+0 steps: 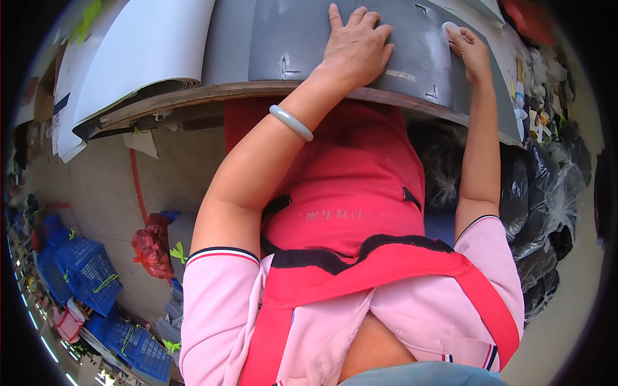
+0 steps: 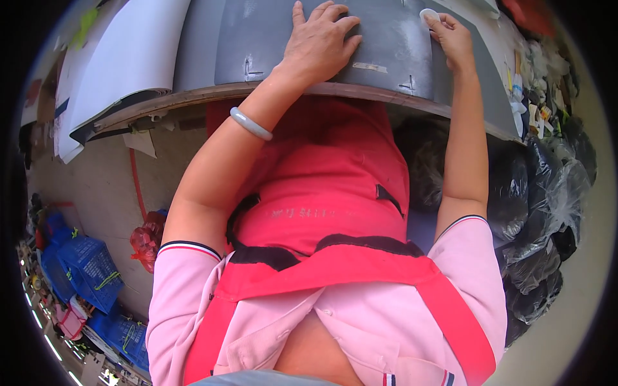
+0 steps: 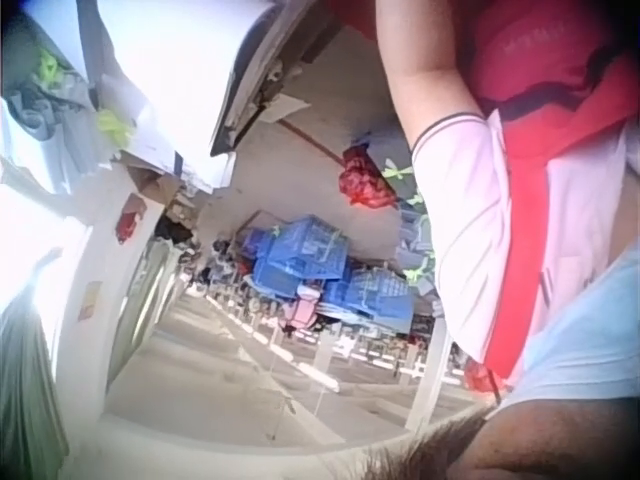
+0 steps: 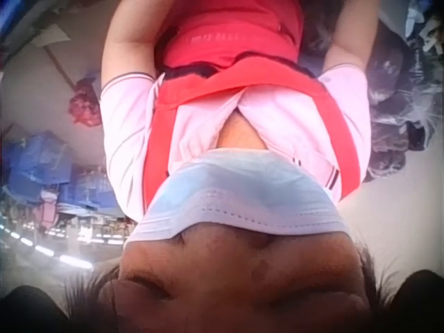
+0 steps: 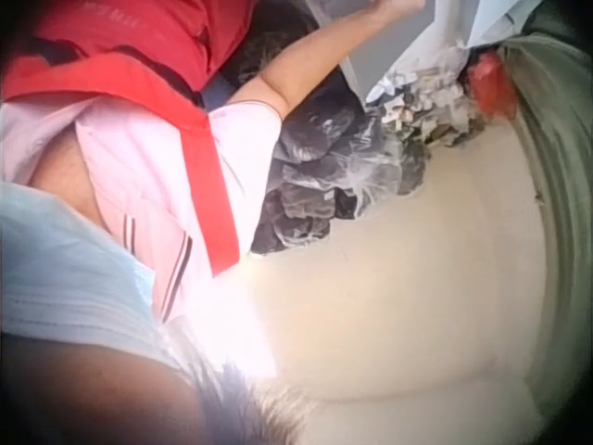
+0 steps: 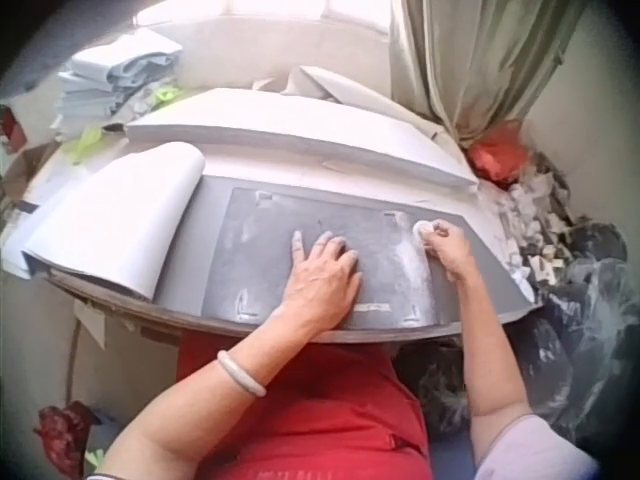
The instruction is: Polishing or cleaning black rectangular plates at a factory workbench using a buffing pad.
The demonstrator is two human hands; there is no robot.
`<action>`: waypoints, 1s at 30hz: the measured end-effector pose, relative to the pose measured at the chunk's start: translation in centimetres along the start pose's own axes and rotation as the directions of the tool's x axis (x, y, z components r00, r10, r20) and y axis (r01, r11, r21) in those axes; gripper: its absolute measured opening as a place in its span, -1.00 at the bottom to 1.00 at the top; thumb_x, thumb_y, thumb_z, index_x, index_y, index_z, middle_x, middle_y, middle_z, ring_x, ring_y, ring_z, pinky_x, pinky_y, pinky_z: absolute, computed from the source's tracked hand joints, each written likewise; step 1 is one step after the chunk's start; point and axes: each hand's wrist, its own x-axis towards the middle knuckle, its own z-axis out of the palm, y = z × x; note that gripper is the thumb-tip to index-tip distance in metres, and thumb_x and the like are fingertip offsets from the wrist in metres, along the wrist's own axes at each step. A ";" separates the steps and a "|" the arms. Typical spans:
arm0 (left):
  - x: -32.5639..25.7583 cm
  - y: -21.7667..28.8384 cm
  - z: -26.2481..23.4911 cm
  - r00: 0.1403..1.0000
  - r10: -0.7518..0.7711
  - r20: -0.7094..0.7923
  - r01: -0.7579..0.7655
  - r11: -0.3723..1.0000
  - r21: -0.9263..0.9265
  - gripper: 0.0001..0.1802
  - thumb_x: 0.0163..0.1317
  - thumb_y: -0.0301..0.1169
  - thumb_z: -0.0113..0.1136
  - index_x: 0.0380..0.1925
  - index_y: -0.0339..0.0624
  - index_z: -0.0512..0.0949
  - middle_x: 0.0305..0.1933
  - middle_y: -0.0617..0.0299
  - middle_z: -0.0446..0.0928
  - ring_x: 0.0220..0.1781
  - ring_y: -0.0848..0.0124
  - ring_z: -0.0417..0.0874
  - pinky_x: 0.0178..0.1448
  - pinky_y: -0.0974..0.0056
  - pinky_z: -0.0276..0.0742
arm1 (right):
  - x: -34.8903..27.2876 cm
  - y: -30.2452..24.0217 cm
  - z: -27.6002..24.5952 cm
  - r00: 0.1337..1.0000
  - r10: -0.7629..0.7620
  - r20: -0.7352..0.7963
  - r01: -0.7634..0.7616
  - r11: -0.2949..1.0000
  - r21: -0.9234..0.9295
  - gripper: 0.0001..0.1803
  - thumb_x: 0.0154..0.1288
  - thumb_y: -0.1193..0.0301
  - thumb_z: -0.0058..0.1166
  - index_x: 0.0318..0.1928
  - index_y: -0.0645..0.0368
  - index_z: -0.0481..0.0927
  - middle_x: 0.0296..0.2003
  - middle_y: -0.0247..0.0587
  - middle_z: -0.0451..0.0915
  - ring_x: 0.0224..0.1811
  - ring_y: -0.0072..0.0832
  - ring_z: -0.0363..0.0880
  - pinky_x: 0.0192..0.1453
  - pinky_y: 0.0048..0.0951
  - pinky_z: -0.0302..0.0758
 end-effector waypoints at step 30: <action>-3.0 -6.0 -8.0 0.881 0.332 0.338 -0.120 0.846 -0.520 -0.75 0.19 -0.65 0.19 -0.12 -0.27 0.65 -0.02 0.10 0.62 0.00 0.06 0.64 0.12 0.12 0.59 | 0.9 1.8 2.9 0.989 -0.038 0.141 -0.049 0.821 0.568 -0.87 0.49 0.32 0.18 -0.14 0.09 0.59 -0.33 -0.47 0.60 -0.33 -0.69 0.55 -0.21 -0.61 0.53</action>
